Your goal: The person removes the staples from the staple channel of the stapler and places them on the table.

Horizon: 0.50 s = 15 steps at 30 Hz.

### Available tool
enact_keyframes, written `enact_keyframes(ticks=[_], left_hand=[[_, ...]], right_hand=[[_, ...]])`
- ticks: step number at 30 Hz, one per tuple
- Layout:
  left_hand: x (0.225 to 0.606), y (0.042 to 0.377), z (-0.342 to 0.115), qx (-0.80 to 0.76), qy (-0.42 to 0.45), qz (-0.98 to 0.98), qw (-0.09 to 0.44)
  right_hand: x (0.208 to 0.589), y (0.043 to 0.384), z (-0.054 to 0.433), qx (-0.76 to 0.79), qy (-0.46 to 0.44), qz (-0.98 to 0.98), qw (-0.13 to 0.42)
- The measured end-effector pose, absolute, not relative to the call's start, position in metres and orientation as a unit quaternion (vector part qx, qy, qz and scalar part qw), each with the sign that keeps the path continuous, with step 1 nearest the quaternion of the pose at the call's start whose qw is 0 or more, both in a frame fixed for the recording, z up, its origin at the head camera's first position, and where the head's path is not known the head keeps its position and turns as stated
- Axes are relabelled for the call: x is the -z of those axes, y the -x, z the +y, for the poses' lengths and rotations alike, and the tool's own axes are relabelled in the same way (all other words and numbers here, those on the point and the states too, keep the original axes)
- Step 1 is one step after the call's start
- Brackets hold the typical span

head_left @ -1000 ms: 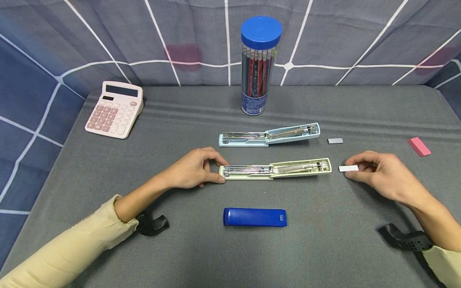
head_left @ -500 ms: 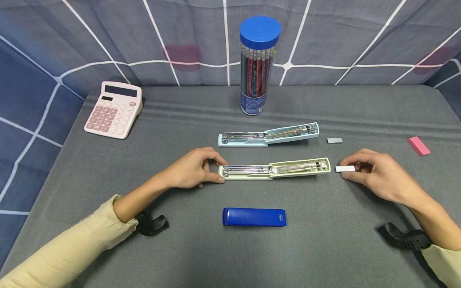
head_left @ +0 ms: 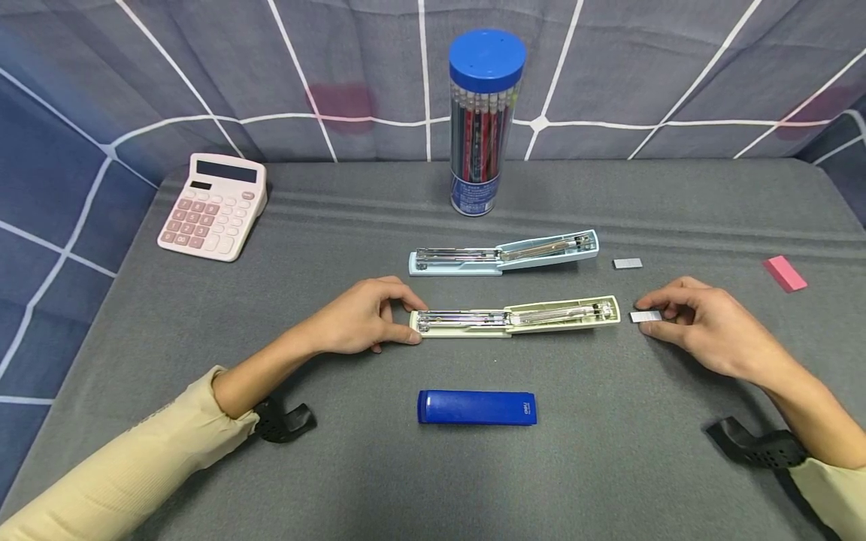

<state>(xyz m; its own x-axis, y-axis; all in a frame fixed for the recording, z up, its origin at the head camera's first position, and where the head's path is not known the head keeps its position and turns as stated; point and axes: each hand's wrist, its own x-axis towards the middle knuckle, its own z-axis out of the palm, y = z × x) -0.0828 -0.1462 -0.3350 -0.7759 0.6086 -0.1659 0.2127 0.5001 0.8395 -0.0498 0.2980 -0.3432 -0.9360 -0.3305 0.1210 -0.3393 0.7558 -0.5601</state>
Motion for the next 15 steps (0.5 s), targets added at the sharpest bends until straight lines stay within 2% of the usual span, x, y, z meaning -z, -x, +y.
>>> enact_keyframes(ticks=[15], left_hand=[[0.335, 0.0834, -0.1464, -0.436, -0.246, 0.834, 0.231]], right_hand=[[0.3417, 0.049, 0.3001, -0.308, -0.188, -0.933, -0.002]])
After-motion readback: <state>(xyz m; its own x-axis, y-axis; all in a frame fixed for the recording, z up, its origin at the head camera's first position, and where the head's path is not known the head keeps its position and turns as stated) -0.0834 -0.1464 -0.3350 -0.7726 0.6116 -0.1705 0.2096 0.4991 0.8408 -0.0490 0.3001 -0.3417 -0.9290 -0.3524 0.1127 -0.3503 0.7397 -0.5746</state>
